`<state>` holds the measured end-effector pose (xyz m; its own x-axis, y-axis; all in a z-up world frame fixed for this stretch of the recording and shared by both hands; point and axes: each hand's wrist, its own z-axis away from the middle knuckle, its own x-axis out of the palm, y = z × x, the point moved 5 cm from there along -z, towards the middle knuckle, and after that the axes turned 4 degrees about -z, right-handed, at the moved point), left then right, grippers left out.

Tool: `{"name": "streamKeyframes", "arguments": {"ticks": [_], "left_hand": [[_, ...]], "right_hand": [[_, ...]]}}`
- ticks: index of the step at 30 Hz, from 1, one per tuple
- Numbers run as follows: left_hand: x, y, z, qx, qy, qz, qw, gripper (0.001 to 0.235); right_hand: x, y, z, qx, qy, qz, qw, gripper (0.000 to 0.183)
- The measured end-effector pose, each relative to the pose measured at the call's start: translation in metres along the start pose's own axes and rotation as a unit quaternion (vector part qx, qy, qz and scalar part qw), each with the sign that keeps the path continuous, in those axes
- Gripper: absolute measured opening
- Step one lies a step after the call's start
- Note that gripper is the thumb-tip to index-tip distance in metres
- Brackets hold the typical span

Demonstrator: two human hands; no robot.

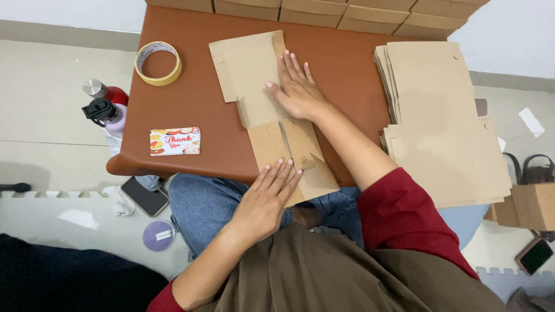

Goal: The person folds a flat cardboard sheet into a box by creasing the sides and tucking the flaps into slots. They then place a small thank-you card inside the box and close the lid.

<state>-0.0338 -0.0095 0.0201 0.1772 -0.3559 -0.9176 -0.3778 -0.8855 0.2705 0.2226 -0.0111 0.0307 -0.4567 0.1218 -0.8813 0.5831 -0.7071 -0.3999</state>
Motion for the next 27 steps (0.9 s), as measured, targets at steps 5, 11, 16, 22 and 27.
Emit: {"name": "streamKeyframes", "arguments": {"ticks": [5, 11, 16, 22, 27], "left_hand": [[-0.002, 0.008, 0.002, 0.001, -0.009, -0.049, 0.999, 0.08], [-0.041, -0.004, -0.015, -0.061, 0.0, 0.125, 0.99, 0.079], [-0.024, -0.059, -0.021, -0.331, 0.106, 0.075, 0.935, 0.08], [-0.001, -0.076, -0.054, -0.31, 0.038, -0.081, 0.947, 0.082], [0.004, -0.098, -0.072, -0.349, -0.027, -0.122, 0.929, 0.078]], "right_hand": [[-0.01, -0.002, -0.023, 0.001, 0.012, 0.013, 1.0, 0.077], [-0.005, 0.011, -0.052, -0.019, 0.076, 0.024, 0.997, 0.076], [0.0, 0.017, -0.055, -0.036, 0.114, 0.011, 0.993, 0.076], [-0.002, 0.02, -0.055, -0.022, 0.099, 0.015, 0.995, 0.073], [-0.002, 0.022, -0.056, -0.026, 0.107, 0.013, 0.994, 0.074]]}}
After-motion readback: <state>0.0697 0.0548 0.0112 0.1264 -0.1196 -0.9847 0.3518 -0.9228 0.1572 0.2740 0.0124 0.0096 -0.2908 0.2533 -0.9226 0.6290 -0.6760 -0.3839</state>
